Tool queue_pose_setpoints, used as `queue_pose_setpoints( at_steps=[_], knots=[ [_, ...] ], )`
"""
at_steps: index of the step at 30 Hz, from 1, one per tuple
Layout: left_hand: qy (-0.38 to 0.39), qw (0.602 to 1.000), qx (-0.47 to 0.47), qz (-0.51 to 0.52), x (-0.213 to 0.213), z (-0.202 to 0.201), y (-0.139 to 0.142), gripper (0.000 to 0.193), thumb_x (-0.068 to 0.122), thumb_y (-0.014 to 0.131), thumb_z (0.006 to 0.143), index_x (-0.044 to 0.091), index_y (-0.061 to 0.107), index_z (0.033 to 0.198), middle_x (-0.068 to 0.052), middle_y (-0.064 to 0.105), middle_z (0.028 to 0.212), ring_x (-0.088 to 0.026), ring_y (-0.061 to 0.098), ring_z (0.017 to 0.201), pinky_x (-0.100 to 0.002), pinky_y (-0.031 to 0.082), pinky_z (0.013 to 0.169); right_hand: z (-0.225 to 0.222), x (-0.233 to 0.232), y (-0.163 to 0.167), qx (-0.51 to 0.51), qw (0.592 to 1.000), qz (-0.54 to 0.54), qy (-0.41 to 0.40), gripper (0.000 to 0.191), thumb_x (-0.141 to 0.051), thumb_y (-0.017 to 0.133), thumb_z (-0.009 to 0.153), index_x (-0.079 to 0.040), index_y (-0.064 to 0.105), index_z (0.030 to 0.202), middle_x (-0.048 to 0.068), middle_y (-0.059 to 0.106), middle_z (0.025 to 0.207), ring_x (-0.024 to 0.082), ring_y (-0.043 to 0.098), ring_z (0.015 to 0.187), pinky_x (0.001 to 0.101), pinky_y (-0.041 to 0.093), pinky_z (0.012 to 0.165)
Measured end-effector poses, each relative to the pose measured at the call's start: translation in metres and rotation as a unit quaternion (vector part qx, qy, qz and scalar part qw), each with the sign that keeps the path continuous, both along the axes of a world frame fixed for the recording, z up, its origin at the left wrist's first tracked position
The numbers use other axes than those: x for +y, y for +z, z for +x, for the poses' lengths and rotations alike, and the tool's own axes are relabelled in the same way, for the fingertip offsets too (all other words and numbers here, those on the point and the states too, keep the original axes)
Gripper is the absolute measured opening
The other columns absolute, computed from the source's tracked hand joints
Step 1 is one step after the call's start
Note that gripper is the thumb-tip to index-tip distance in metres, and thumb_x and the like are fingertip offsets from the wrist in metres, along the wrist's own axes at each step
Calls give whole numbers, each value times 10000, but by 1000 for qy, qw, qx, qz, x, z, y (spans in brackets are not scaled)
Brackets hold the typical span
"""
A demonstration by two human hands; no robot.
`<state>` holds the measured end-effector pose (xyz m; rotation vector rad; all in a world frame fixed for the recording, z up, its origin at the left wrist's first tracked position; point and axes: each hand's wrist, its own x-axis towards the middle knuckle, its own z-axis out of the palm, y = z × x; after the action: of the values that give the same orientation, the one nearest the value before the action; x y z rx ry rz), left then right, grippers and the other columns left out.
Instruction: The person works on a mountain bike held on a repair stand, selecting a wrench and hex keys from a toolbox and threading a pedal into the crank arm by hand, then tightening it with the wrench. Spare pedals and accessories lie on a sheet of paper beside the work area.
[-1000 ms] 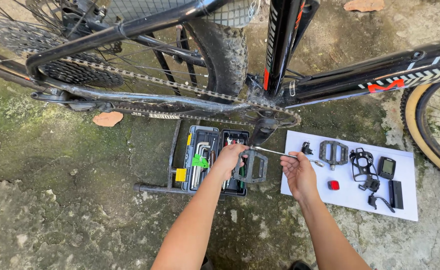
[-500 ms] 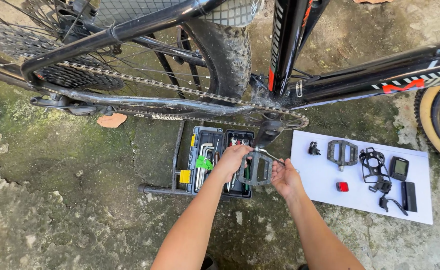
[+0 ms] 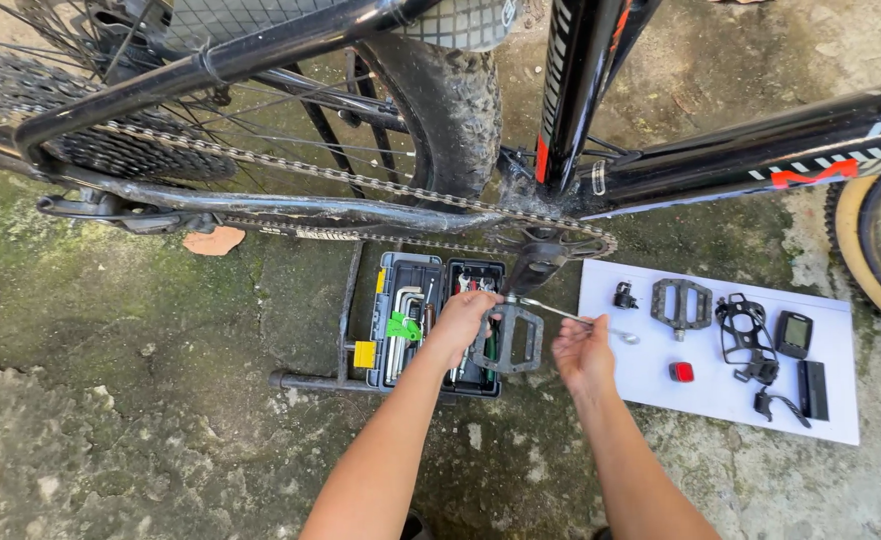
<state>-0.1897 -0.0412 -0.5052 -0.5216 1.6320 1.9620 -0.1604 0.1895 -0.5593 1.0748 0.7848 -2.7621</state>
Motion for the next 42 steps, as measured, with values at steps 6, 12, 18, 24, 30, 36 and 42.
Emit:
queue_pose_setpoints(
  at_steps=[6,12,18,24,30,36,42],
  knots=[
    [-24,999,-26,11,2,-10,-9,247,239,699,907,3,734,969,-42,687,853,-133,545,631,-302,466,630,11,29,50,103,951,290,25,365,-483,459,1106,-129,531,1048,75,691,836,122,616,726,265,494,678],
    [32,998,-46,43,11,-9,-10,209,224,743,877,31,742,957,-27,662,835,-121,549,662,-301,464,629,14,8,101,184,884,424,67,320,-375,529,1107,-59,560,1063,102,726,872,114,614,749,261,493,709],
    [38,999,1,-37,34,-5,2,236,245,730,840,22,752,915,-11,654,771,-124,545,661,-286,455,619,13,-9,142,188,788,565,156,313,-290,584,1065,11,649,1014,95,756,886,107,684,827,272,554,783],
    [65,995,-70,40,31,-1,8,254,265,552,924,35,648,876,-18,610,724,-137,535,632,-318,459,587,15,-18,167,194,706,647,214,323,-305,606,1039,5,686,996,54,773,829,94,731,790,255,541,735],
    [70,994,-68,57,30,4,9,269,289,534,959,49,624,875,-11,597,729,-126,535,618,-305,471,595,13,-35,177,137,637,711,266,331,-344,641,998,-28,737,975,91,730,743,226,667,612,325,503,605],
    [71,993,-72,57,28,4,7,252,267,519,951,69,647,865,-2,603,728,-118,533,614,-301,468,582,12,-47,191,139,626,722,259,368,-385,635,1007,-48,770,947,108,736,736,212,689,610,338,518,608],
    [67,994,-70,57,28,5,8,268,274,510,968,64,638,864,-5,601,728,-117,539,616,-307,481,588,15,-54,183,175,556,757,296,329,-347,652,987,-30,737,1009,132,710,735,237,654,623,363,501,579]
  ],
)
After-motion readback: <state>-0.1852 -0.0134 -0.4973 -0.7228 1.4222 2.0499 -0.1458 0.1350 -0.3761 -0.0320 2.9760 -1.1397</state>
